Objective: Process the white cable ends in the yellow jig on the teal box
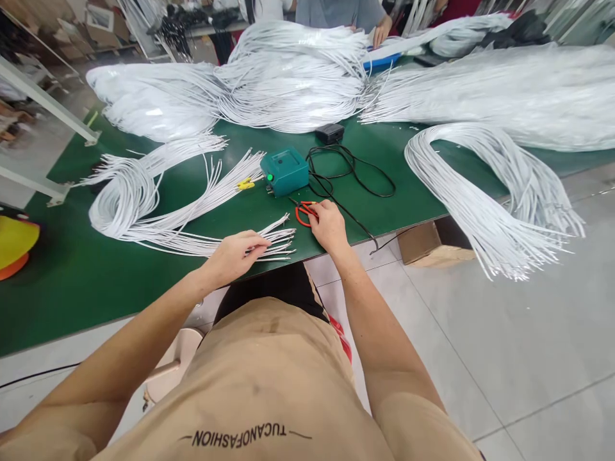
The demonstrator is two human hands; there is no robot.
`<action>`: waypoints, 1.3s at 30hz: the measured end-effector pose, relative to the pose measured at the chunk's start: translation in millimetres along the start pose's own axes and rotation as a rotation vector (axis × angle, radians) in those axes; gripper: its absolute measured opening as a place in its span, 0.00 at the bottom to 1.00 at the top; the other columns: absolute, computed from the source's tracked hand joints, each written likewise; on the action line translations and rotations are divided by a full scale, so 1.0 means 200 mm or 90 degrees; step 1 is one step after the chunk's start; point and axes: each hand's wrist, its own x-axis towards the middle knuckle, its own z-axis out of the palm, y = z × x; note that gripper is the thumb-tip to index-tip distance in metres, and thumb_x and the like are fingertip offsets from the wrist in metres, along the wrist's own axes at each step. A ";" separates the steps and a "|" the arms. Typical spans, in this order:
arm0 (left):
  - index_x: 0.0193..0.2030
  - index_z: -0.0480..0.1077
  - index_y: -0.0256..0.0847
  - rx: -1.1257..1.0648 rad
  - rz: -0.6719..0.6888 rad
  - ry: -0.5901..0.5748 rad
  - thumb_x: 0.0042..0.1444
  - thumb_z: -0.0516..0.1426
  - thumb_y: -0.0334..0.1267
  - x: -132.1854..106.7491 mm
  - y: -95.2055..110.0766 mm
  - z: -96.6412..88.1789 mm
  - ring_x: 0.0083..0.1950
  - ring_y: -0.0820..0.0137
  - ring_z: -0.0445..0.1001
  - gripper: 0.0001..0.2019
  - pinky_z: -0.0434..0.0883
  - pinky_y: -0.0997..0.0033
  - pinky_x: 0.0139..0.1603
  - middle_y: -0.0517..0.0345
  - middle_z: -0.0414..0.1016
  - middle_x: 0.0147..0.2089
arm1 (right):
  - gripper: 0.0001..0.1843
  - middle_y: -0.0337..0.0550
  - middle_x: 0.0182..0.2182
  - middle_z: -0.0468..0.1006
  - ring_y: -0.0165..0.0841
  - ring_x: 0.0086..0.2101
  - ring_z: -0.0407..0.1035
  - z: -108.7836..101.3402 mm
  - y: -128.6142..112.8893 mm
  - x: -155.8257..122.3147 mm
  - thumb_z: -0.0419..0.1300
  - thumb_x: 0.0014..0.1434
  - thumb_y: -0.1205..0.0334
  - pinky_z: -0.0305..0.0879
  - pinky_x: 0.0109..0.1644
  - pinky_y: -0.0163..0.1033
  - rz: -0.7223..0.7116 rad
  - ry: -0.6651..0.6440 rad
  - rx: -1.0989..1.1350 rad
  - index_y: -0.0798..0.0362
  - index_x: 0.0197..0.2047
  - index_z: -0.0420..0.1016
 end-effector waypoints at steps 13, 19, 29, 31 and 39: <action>0.54 0.73 0.36 0.209 -0.381 0.125 0.59 0.50 0.52 0.11 -0.56 -0.47 0.47 0.57 0.74 0.26 0.68 0.61 0.52 0.45 0.75 0.50 | 0.15 0.53 0.40 0.76 0.42 0.41 0.70 0.00 0.03 0.00 0.54 0.60 0.63 0.67 0.47 0.45 -0.029 0.035 -0.024 0.57 0.47 0.77; 0.52 0.74 0.35 0.217 -0.494 0.040 0.53 0.50 0.64 0.25 -0.70 -0.46 0.55 0.49 0.71 0.35 0.67 0.58 0.52 0.37 0.72 0.55 | 0.14 0.53 0.40 0.77 0.43 0.42 0.70 0.00 0.06 0.01 0.53 0.61 0.60 0.69 0.46 0.47 -0.048 0.038 -0.018 0.55 0.44 0.77; 0.34 0.73 0.40 -0.134 -0.443 0.041 0.45 0.62 0.54 0.29 -0.84 -0.58 0.39 0.64 0.73 0.18 0.67 0.66 0.41 0.55 0.76 0.37 | 0.15 0.55 0.43 0.76 0.45 0.44 0.71 -0.03 0.07 0.01 0.52 0.62 0.61 0.71 0.49 0.51 -0.044 -0.002 -0.041 0.52 0.46 0.77; 0.37 0.73 0.39 -0.313 -0.451 0.112 0.44 0.64 0.50 0.28 -0.81 -0.61 0.42 0.67 0.74 0.18 0.68 0.67 0.44 0.54 0.77 0.42 | 0.15 0.56 0.44 0.76 0.45 0.44 0.72 -0.06 0.06 0.02 0.52 0.61 0.63 0.72 0.48 0.50 -0.026 -0.050 -0.070 0.53 0.45 0.77; 0.46 0.72 0.36 -0.671 -0.239 0.181 0.56 0.60 0.38 0.37 -0.49 -0.74 0.36 0.75 0.70 0.12 0.69 0.69 0.41 0.58 0.76 0.37 | 0.11 0.46 0.37 0.79 0.40 0.34 0.76 -0.28 0.04 0.08 0.54 0.52 0.67 0.74 0.41 0.45 0.019 -0.183 -0.061 0.47 0.34 0.78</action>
